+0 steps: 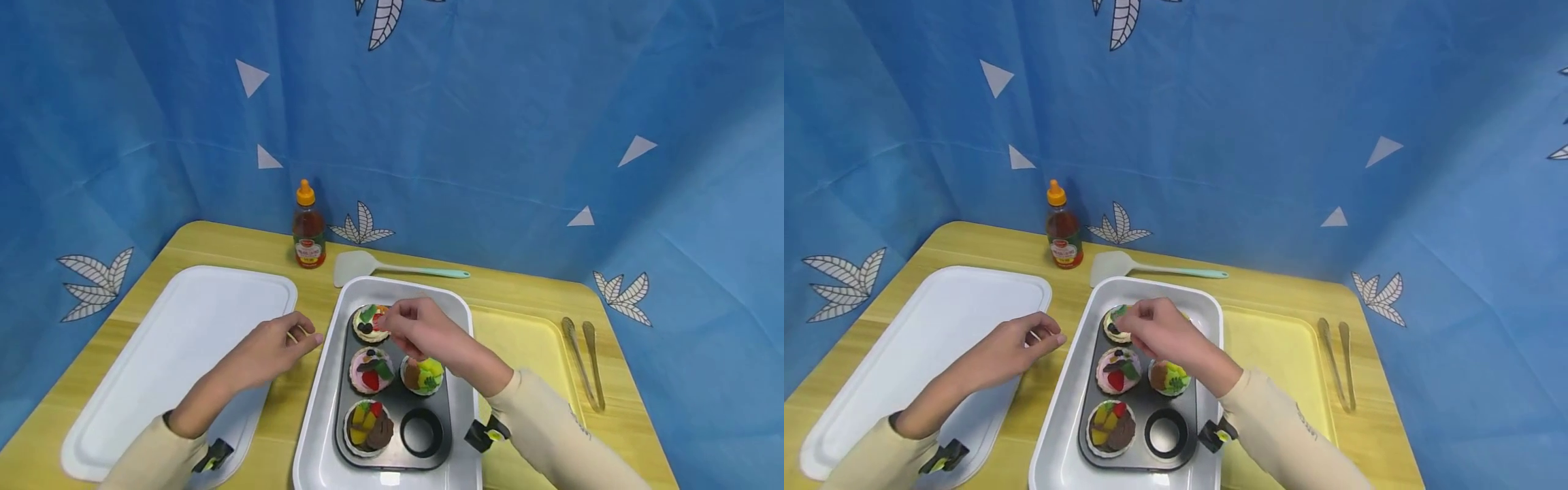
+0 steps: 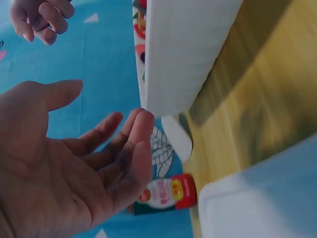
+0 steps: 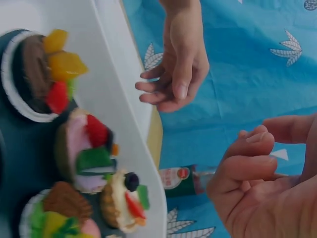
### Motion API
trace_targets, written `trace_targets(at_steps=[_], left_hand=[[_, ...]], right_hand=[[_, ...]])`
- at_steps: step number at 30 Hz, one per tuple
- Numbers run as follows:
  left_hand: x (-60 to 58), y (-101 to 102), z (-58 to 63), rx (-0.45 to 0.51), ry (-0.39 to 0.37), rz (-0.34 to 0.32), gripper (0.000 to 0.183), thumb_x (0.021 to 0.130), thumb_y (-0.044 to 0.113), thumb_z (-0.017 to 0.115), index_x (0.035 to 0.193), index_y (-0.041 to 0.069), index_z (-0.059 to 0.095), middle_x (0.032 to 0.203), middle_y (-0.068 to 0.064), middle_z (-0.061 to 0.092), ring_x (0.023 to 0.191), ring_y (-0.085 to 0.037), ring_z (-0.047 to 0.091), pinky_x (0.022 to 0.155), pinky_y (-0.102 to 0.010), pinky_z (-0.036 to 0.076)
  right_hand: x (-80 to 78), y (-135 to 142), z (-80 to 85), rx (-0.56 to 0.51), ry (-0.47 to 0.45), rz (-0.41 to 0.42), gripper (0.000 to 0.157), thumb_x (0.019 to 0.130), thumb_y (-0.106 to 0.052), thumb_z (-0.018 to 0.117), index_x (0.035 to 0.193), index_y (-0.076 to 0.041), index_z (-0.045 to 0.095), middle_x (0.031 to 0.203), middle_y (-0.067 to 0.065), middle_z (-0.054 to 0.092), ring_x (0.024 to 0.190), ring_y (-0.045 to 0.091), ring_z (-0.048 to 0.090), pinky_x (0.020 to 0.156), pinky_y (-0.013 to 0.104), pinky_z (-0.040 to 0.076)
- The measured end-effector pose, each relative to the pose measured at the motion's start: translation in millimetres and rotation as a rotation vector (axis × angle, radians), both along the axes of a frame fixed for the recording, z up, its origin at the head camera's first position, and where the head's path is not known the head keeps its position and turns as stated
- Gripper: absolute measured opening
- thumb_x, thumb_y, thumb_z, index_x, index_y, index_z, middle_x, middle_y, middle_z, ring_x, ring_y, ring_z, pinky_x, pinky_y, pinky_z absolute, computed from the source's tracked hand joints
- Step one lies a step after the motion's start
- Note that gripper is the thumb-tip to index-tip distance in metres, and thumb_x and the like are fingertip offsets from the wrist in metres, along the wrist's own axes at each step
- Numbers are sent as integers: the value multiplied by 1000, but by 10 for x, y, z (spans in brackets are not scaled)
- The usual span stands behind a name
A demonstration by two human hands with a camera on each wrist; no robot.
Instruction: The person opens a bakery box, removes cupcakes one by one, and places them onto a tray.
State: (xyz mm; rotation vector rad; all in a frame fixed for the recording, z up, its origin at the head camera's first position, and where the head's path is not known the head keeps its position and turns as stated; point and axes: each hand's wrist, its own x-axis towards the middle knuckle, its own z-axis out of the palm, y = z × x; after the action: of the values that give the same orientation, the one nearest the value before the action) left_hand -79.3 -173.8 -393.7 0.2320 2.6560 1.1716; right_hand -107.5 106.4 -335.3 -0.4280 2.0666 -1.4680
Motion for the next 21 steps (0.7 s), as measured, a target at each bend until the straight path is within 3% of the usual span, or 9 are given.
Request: trace_targets(at_steps=[9, 12, 15, 21], left_hand=[[34, 209, -178, 34, -96, 36, 40, 100, 40, 61, 119, 5, 59, 92, -5, 67, 66, -16, 61, 59, -31, 51], [51, 248, -220, 61, -96, 38, 39, 101, 36, 59, 122, 3, 56, 89, -4, 67, 65, -18, 62, 57, -32, 51], [71, 275, -235, 95, -84, 43, 34, 102, 26, 58, 124, 0, 53, 83, -5, 66, 62, -19, 61, 53, -32, 49], [74, 287, -277, 114, -62, 40, 33, 101, 13, 58, 129, -2, 49, 78, -5, 63, 59, -18, 60, 53, -31, 47]], right_hand=[[257, 159, -215, -37, -58, -87, 16, 98, -15, 54, 91, -1, 58, 58, 1, 43, 45, 16, 33, 42, 26, 28], [332, 163, -290, -30, -76, -92, 18, 97, -15, 55, 96, 2, 58, 58, 1, 43, 45, 13, 35, 42, 24, 29], [413, 165, -351, 17, -72, -73, 20, 97, -17, 58, 101, 2, 61, 60, 1, 47, 46, 12, 39, 42, 24, 33], [548, 156, -431, 189, 2, -2, 20, 95, -28, 65, 99, -8, 64, 64, 1, 54, 46, 13, 49, 44, 28, 43]])
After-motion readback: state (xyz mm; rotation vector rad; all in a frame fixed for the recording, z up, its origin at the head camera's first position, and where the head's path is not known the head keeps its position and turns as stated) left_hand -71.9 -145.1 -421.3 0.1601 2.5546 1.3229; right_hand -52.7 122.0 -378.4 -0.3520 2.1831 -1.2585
